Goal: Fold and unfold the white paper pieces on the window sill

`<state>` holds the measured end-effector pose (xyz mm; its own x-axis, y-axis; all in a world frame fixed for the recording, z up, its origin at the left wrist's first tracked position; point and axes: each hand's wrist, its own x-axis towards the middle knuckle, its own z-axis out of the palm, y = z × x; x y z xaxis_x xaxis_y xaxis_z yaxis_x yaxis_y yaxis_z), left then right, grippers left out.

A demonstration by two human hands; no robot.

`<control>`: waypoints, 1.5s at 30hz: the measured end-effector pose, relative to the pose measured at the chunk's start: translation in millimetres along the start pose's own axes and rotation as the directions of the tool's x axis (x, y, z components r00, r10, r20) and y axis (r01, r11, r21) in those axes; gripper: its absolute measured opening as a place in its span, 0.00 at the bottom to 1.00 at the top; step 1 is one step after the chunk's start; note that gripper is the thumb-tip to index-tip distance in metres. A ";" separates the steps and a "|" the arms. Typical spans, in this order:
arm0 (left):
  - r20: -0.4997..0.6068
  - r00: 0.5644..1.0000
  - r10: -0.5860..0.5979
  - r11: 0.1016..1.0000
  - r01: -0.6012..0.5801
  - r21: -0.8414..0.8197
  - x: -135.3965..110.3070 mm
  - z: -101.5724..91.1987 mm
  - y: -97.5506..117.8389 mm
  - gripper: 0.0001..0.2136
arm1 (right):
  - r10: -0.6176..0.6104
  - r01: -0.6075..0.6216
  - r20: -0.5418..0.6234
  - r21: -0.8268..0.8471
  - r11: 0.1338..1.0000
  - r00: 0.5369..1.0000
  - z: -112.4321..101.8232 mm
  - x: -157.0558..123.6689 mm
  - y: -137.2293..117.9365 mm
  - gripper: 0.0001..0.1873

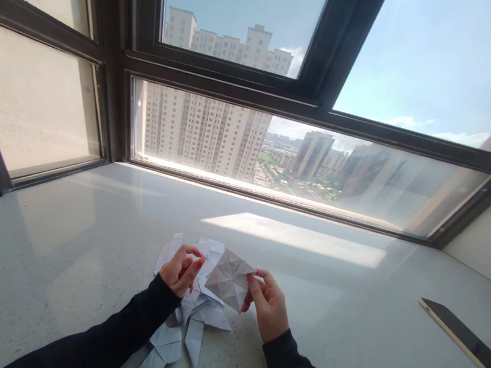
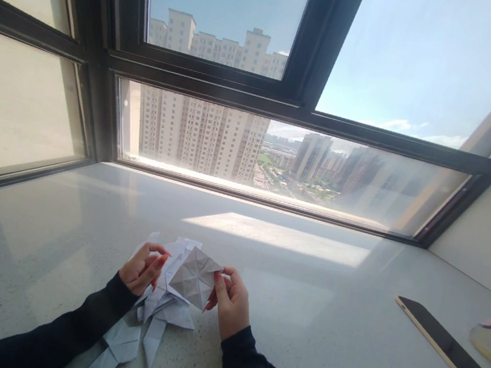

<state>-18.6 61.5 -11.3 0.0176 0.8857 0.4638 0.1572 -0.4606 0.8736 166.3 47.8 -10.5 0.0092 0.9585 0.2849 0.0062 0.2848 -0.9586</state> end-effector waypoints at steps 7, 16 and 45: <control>-0.090 0.994 -0.058 0.997 0.062 0.047 17.4 -20.6 1.6 0.15 | -0.090 0.084 -0.210 -0.039 0.996 0.974 -18.5 10.5 6.3 0.15; 0.153 0.972 -0.180 0.973 0.199 -0.121 8.8 -6.9 -1.9 0.30 | -0.328 0.345 0.107 -0.278 0.896 0.939 -0.9 -7.9 -7.0 0.09; 0.350 0.933 0.085 0.986 -0.129 0.104 -11.2 3.5 -11.9 0.11 | 0.048 -0.203 -0.262 -0.605 0.770 0.964 10.7 85.4 13.7 0.13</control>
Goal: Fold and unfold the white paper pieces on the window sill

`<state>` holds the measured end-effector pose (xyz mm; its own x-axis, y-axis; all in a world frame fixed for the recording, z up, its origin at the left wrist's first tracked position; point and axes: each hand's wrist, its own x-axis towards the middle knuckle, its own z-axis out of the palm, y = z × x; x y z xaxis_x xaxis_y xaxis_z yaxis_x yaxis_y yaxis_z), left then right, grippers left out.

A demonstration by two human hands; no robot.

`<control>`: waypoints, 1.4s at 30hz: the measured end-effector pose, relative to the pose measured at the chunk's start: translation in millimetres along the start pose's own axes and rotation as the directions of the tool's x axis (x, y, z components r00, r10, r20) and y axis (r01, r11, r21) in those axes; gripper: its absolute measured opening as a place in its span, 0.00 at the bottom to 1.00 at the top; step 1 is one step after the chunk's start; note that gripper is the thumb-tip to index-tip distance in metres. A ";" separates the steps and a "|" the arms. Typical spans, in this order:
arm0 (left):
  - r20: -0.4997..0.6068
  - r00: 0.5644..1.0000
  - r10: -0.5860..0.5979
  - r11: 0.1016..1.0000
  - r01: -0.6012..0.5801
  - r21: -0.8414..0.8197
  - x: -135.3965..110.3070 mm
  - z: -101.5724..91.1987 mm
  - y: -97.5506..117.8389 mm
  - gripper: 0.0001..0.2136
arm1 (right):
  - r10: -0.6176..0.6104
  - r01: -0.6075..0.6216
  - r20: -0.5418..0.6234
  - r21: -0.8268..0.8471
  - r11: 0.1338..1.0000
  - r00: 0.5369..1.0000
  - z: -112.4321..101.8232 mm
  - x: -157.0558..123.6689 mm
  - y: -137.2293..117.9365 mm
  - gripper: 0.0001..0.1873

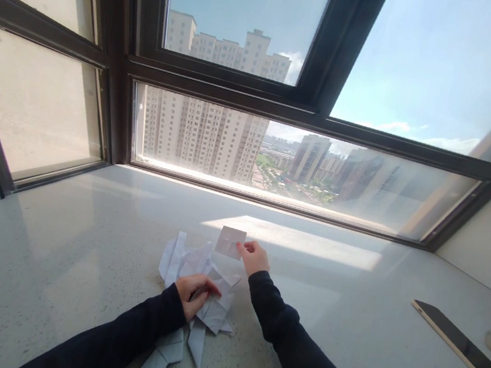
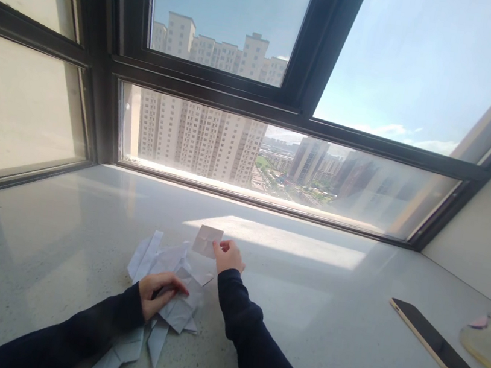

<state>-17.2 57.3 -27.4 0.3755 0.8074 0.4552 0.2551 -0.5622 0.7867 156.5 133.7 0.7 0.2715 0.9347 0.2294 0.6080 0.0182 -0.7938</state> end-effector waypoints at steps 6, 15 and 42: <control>-0.082 0.980 -0.183 0.931 0.145 -0.336 2.5 4.3 -7.2 0.15 | -0.104 0.107 -0.026 0.301 0.948 0.994 -30.5 -40.3 1.0 0.18; -0.003 0.967 -0.255 0.801 0.210 -0.560 3.0 3.0 -3.2 0.39 | -0.236 0.056 0.248 0.567 0.821 0.940 -24.7 -81.7 4.3 0.18; -0.102 0.967 -0.234 0.933 0.193 -0.303 -0.3 0.2 6.1 0.21 | -0.230 0.108 0.194 0.493 0.864 0.954 -19.3 -87.8 7.4 0.27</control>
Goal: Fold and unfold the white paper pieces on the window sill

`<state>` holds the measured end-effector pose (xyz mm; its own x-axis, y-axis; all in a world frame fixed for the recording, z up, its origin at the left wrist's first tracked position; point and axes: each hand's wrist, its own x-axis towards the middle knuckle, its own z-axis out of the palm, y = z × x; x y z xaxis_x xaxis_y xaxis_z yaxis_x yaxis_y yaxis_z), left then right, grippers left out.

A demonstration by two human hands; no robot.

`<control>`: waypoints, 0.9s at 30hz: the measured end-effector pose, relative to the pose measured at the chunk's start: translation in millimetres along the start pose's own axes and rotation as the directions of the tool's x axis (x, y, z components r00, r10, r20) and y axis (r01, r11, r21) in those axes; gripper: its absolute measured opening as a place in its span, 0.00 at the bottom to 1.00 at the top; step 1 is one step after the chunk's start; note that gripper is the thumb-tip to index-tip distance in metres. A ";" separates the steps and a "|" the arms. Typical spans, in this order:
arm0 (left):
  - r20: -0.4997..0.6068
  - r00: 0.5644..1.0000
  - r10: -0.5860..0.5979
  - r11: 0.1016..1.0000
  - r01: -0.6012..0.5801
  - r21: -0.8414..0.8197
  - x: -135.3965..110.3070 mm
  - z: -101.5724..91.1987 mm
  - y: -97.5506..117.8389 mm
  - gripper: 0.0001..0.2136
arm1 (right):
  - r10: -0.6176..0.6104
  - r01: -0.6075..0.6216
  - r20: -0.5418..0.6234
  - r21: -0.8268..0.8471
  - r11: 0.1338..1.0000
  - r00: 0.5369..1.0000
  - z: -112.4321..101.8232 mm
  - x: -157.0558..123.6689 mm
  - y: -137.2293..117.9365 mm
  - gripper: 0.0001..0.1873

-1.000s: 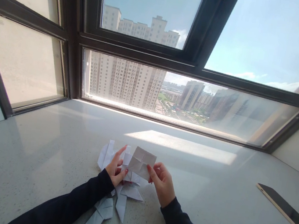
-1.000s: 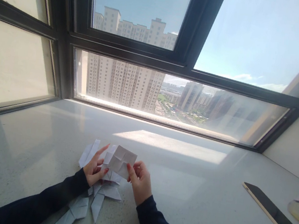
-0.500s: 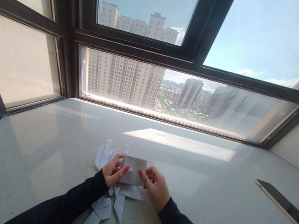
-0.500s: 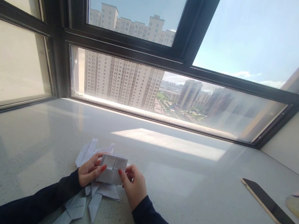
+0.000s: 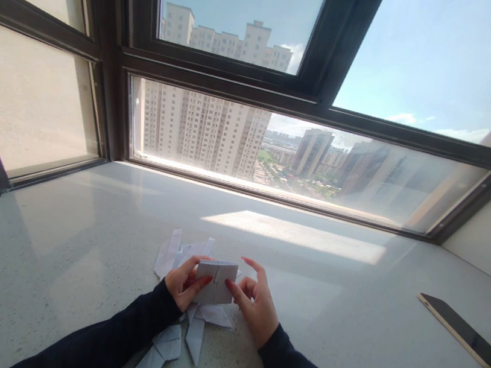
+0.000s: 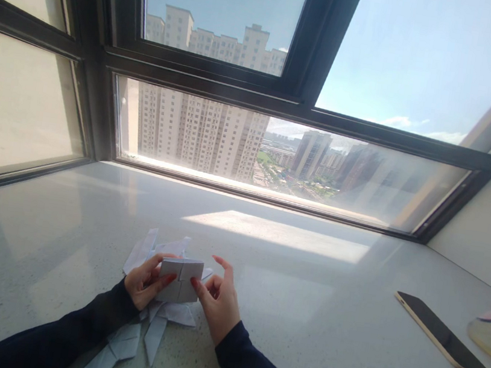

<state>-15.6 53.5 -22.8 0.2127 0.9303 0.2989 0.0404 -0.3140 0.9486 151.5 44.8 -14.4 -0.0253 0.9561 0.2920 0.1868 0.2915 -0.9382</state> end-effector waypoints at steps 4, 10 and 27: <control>0.005 1.000 0.023 0.999 -0.023 0.029 -1.2 0.3 2.7 0.20 | 0.015 -0.015 0.077 -0.008 1.000 0.997 -0.8 0.8 -2.2 0.17; 0.057 0.997 0.045 0.998 -0.047 0.029 -0.8 1.1 -5.3 0.22 | 0.016 -0.019 0.094 0.027 0.999 0.995 -1.3 -0.4 -4.1 0.16; 0.036 0.992 0.119 0.978 -0.124 0.168 -1.5 1.7 -2.7 0.15 | -0.007 0.004 0.154 0.019 1.000 0.988 -1.3 -2.5 -5.8 0.16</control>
<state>-14.3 52.7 -26.0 0.2515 0.8786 0.4061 0.1776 -0.4543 0.8730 151.8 40.7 -9.5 -0.1779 0.9473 0.2665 0.1679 0.2961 -0.9403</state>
